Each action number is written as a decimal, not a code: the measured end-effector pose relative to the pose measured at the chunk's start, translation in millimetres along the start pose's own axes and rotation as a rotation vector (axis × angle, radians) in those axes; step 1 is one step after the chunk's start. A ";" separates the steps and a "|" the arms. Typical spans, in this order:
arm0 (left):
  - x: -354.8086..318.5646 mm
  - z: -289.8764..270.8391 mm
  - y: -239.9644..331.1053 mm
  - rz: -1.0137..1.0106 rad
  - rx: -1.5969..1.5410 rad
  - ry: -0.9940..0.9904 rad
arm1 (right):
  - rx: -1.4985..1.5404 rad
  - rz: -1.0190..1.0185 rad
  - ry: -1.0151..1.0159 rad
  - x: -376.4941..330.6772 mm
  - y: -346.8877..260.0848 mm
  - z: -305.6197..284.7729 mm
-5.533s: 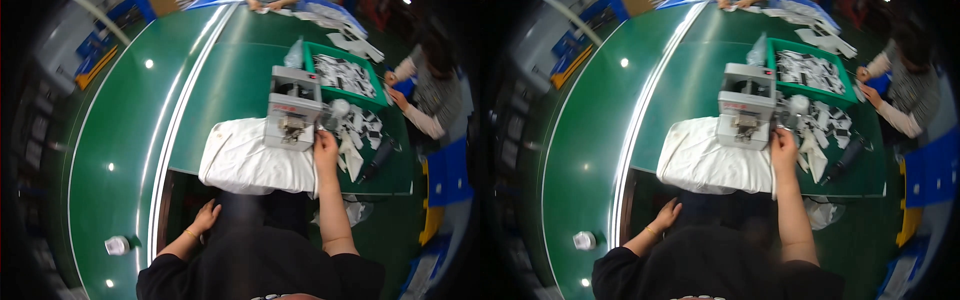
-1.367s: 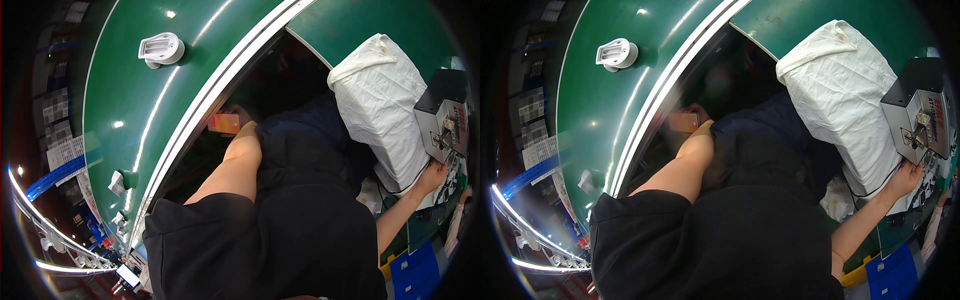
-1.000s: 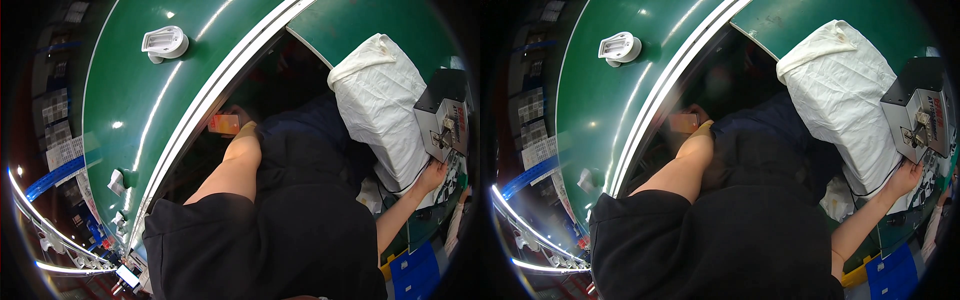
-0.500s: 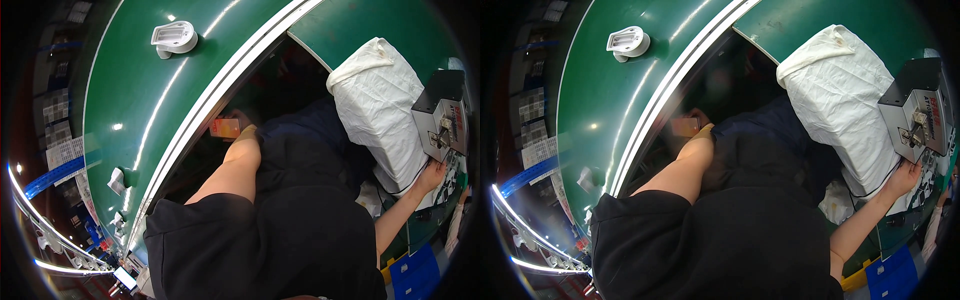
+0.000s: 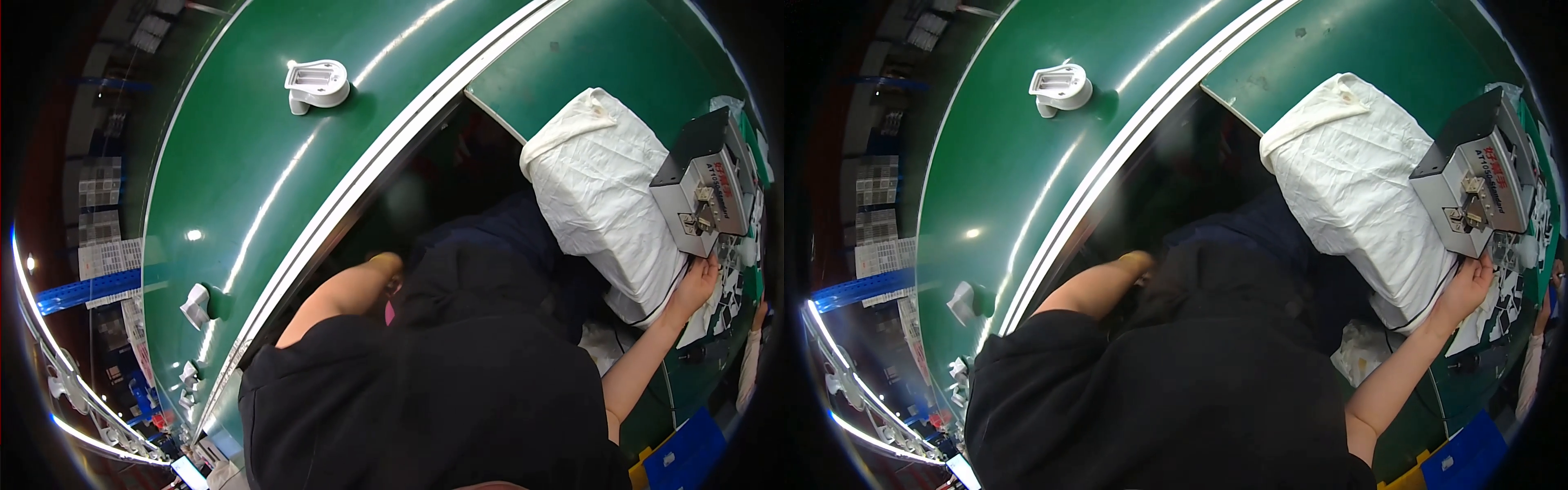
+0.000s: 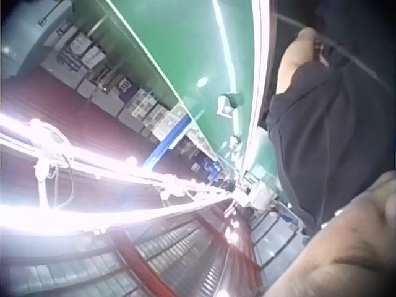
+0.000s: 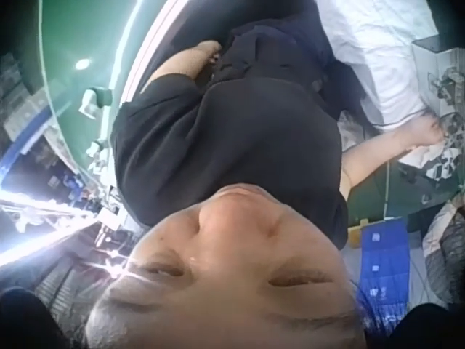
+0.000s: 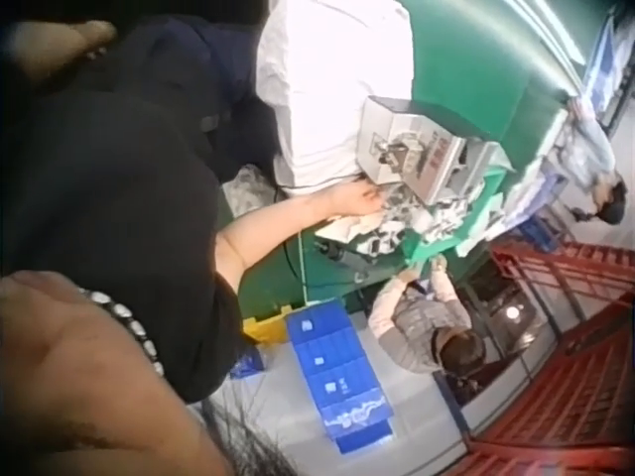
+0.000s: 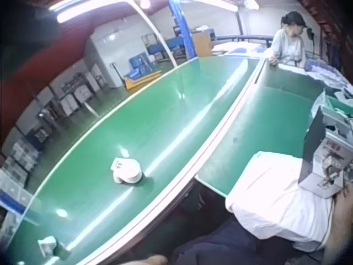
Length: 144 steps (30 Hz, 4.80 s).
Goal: Assembling small product housings at a factory workstation using power tools and an automatic tape dispenser.
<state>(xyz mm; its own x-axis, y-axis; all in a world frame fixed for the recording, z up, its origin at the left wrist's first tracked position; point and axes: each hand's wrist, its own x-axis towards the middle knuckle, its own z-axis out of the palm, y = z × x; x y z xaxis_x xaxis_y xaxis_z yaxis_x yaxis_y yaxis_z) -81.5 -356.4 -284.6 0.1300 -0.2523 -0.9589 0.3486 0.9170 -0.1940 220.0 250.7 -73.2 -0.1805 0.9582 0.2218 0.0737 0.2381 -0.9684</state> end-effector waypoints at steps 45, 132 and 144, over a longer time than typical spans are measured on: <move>-173.7 44.5 32.7 1.143 -0.498 1.135 | -0.009 -0.033 -0.011 -38.2 -60.7 36.6; -359.1 11.8 278.5 1.879 0.051 0.741 | 0.070 0.188 -0.358 -125.0 -196.3 58.5; -361.7 9.6 277.3 1.853 0.069 0.713 | -0.024 0.206 -0.504 -127.4 -183.8 75.2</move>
<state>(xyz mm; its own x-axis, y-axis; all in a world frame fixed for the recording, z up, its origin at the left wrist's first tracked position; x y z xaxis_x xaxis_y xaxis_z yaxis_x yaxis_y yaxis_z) -22.9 -13.8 10.4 -0.0108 0.9874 0.1580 0.2792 -0.1488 0.9487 155.7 73.0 67.9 -0.6077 0.7919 -0.0602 0.1787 0.0625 -0.9819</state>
